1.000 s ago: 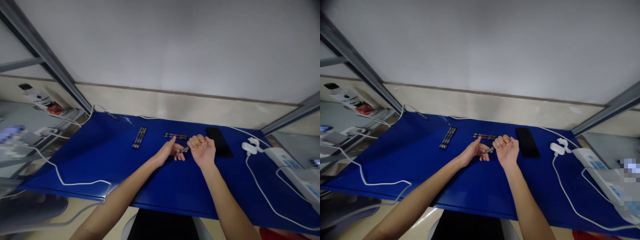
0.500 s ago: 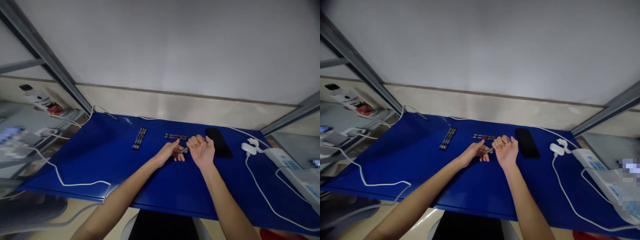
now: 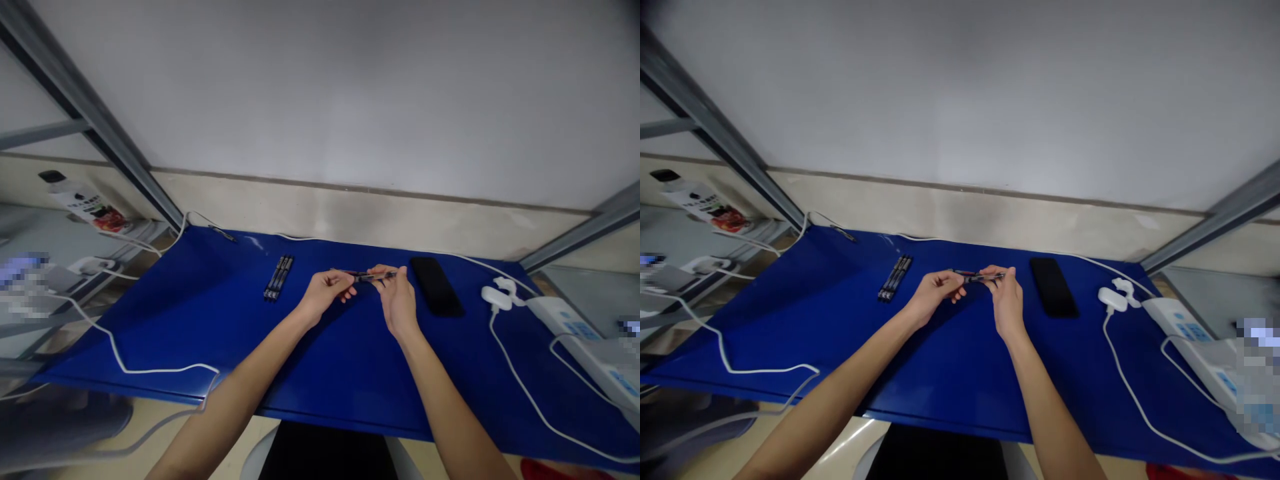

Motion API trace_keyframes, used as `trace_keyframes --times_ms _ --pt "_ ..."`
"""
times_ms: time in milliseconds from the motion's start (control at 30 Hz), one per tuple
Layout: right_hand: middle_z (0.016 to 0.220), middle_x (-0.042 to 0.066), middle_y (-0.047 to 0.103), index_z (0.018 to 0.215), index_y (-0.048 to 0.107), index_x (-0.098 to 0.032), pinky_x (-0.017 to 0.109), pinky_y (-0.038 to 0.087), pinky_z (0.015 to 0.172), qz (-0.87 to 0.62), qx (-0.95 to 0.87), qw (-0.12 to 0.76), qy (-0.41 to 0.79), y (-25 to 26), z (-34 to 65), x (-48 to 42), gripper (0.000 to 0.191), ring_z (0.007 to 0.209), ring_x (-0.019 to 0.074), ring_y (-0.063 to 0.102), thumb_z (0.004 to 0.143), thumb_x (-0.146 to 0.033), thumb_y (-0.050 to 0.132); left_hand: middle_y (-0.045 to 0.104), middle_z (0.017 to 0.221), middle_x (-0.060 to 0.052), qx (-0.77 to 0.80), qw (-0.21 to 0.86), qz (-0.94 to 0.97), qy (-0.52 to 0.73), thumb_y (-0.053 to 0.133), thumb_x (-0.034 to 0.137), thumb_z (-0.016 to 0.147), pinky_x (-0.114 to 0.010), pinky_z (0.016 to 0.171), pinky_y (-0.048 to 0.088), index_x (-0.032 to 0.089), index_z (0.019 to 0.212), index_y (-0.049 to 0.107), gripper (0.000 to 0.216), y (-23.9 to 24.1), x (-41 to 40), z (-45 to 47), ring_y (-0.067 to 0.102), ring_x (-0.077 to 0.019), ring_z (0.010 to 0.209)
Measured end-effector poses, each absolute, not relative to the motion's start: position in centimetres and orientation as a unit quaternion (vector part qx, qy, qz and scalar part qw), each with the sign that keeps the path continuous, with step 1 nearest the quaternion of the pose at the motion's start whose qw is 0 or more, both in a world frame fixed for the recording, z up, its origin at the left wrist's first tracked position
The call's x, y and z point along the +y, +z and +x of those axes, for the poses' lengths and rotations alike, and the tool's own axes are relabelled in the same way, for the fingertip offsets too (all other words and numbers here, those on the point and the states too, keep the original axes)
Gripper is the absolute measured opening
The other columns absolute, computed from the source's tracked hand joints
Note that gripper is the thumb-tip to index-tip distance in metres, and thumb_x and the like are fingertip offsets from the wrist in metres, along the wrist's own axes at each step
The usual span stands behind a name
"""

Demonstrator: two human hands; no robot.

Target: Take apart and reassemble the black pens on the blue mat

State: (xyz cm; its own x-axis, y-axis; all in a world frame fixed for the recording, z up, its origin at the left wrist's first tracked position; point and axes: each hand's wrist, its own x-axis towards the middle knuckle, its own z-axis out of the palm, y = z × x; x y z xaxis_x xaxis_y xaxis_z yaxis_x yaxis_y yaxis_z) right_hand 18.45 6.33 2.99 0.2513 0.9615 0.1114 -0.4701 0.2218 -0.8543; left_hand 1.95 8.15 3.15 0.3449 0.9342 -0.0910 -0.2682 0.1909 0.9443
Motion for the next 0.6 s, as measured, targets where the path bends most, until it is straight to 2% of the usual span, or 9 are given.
trace_keyframes --times_ms 100,267,467,600 --pt "0.084 0.006 0.068 0.089 0.069 -0.019 0.033 0.052 0.072 -0.433 -0.437 0.646 0.452 2.3 18.1 6.0 0.039 0.077 0.0186 0.064 0.092 -0.054 0.053 0.067 0.069 -0.004 0.365 0.664 0.392 0.522 0.078 0.037 0.073 -0.022 0.057 0.043 0.01 0.087 0.07 0.031 3.5 9.2 0.9 0.057 -0.0086 0.057" --pt "0.059 0.0 0.06 0.076 0.068 -0.019 0.025 0.04 0.055 -0.466 -0.581 0.505 0.435 1.9 17.1 5.1 0.035 0.054 0.0125 0.053 0.095 -0.044 0.053 0.056 0.062 0.003 0.36 0.638 0.316 0.603 0.078 0.04 0.074 -0.019 0.058 0.04 0.012 0.082 0.07 0.03 3.2 10.3 0.1 0.05 -0.0047 0.056" --pt "0.059 -0.002 0.053 0.068 0.061 -0.019 0.024 0.037 0.057 -0.475 -0.701 0.356 0.395 2.0 15.6 4.0 0.041 0.054 0.0116 0.05 0.099 -0.039 0.043 0.056 0.063 0.002 0.382 0.63 0.403 0.543 0.074 0.047 0.076 -0.021 0.057 0.037 0.014 0.097 0.075 0.039 2.5 10.0 0.5 0.047 -0.0063 0.056" --pt "0.059 -0.002 0.051 0.07 0.058 -0.018 0.024 0.037 0.058 -0.486 -0.717 0.34 0.365 1.8 15.1 3.9 0.044 0.054 0.0113 0.049 0.101 -0.038 0.035 0.063 0.071 -0.002 0.385 0.64 0.447 0.492 0.078 0.042 0.072 -0.022 0.058 0.038 0.014 0.094 0.077 0.036 2.7 9.6 0.8 0.048 -0.0073 0.059"
